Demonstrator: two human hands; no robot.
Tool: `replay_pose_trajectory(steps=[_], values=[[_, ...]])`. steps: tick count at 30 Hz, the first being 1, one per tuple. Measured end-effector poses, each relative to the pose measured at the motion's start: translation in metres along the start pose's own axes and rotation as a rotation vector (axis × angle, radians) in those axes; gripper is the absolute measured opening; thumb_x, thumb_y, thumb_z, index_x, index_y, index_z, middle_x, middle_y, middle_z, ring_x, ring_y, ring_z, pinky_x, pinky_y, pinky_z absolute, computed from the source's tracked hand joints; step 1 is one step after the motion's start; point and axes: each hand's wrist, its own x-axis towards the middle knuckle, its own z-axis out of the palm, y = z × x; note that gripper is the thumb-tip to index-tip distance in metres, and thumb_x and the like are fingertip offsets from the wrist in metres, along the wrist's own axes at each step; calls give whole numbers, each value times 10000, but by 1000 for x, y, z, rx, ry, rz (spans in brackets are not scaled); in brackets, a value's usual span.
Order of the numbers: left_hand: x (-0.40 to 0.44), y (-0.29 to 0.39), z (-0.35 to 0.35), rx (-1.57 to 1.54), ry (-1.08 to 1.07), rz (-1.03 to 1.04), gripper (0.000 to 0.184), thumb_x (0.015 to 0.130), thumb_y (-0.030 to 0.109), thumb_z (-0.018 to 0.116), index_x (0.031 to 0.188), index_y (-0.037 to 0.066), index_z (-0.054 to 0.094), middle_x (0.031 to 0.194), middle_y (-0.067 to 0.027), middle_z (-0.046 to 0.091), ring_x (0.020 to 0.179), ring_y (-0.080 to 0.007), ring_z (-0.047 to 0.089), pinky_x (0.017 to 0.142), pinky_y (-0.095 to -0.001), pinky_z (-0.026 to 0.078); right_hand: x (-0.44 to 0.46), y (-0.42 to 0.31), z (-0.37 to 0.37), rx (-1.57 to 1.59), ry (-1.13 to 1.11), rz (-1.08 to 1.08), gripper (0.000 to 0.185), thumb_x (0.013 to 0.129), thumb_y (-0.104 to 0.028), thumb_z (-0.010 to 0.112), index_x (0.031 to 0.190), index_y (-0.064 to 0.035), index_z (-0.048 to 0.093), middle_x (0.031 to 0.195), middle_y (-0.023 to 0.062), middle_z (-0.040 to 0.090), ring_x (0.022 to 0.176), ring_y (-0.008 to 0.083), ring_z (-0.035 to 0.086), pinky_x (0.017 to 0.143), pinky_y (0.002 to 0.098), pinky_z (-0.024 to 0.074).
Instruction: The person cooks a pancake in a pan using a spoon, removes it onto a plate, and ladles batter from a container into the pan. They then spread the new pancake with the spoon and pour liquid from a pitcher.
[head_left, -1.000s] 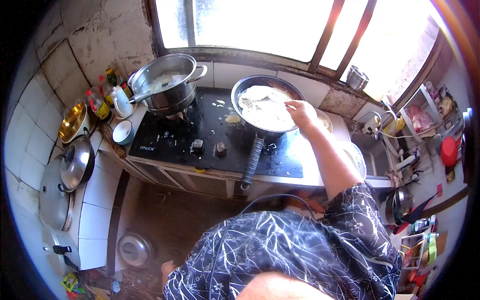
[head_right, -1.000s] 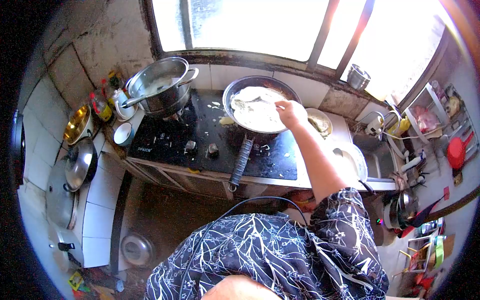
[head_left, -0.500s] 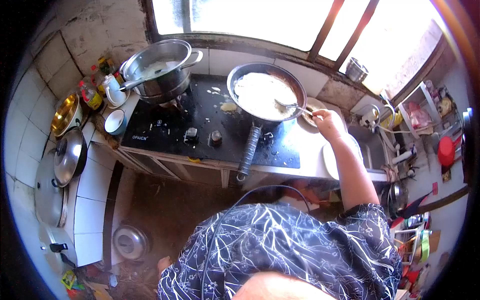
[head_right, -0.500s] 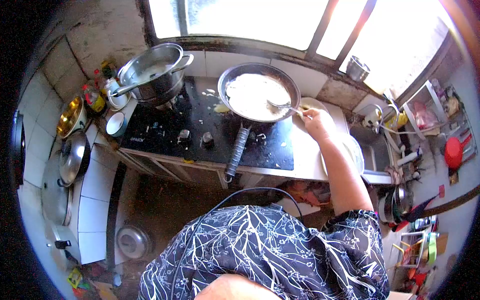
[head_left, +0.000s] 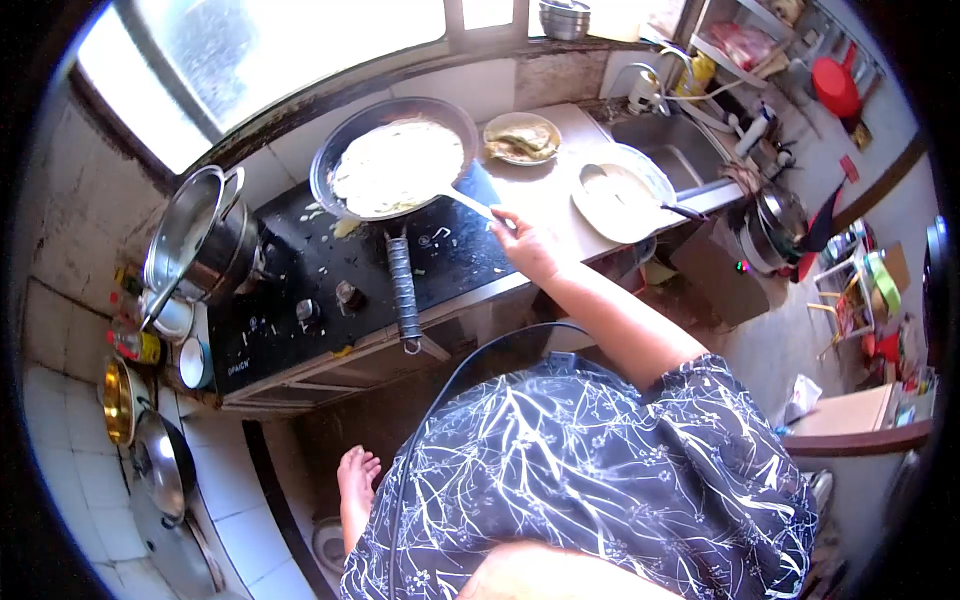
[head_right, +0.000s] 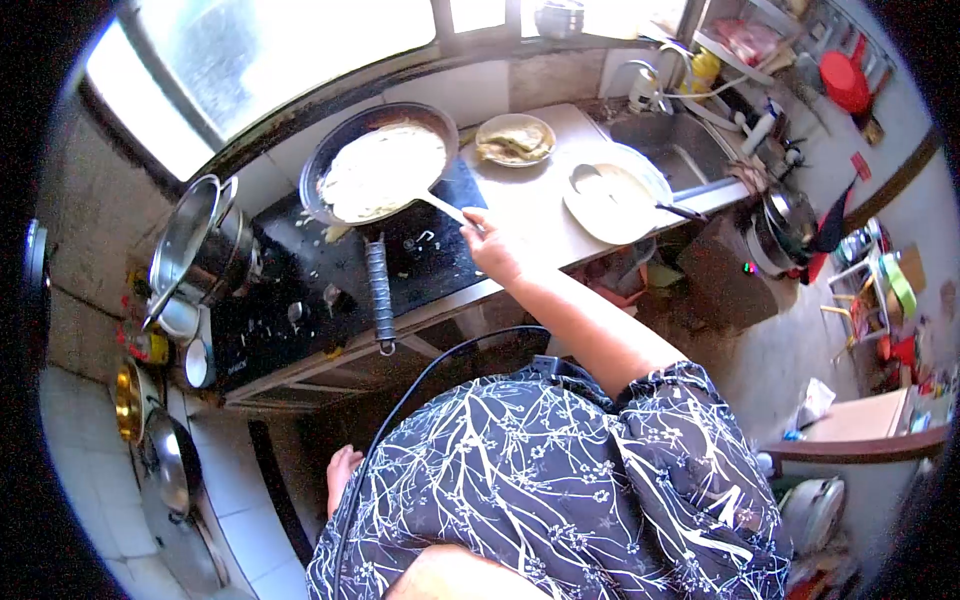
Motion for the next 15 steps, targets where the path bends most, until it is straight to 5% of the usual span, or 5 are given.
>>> replay_pose_trajectory(steps=[6, 9, 10, 12, 15], values=[[2, 93, 82, 67, -360, 209, 301, 880, 196, 469, 1124, 22, 450, 970, -118, 551, 825, -202, 572, 686, -287, 480, 12, 18, 10, -130, 26, -121, 219, 824, -268, 531, 1001, -162, 605, 914, 92, 618, 804, 260, 598, 723, 345, 462], [-2, 129, 123, 30, -536, 269, 398, 884, 262, 449, 1183, 6, 388, 1016, -139, 538, 920, -227, 552, 753, -326, 472, 28, 44, 27, 73, 37, -6, 208, 843, -291, 506, 951, -149, 614, 888, 87, 625, 775, 258, 598, 716, 325, 460], [-1, 136, 135, -3, -588, 284, 421, 885, 277, 446, 1195, 1, 374, 1024, -138, 536, 933, -226, 547, 761, -327, 471, 41, 70, 51, 227, 132, -89, 251, 849, -317, 498, 957, -119, 607, 731, 56, 616, 594, 194, 564, 558, 292, 452], [0, 150, 154, -60, -688, 259, 439, 888, 299, 434, 1207, 6, 360, 1037, -135, 532, 944, -224, 542, 768, -335, 472, 35, 40, 14, 697, -350, 310, 255, 868, -312, 470, 961, -102, 583, 580, -26, 484, 427, 84, 398, 384, 227, 321], [3, 161, 178, -156, -862, 276, 411, 895, 328, 401, 1165, 18, 392, 1009, -137, 546, 914, -234, 558, 760, -345, 485, 27, 25, 1, 983, -529, 440, 207, 903, -249, 403, 977, -107, 534, 552, -68, 364, 381, 25, 232, 338, 176, 174]])
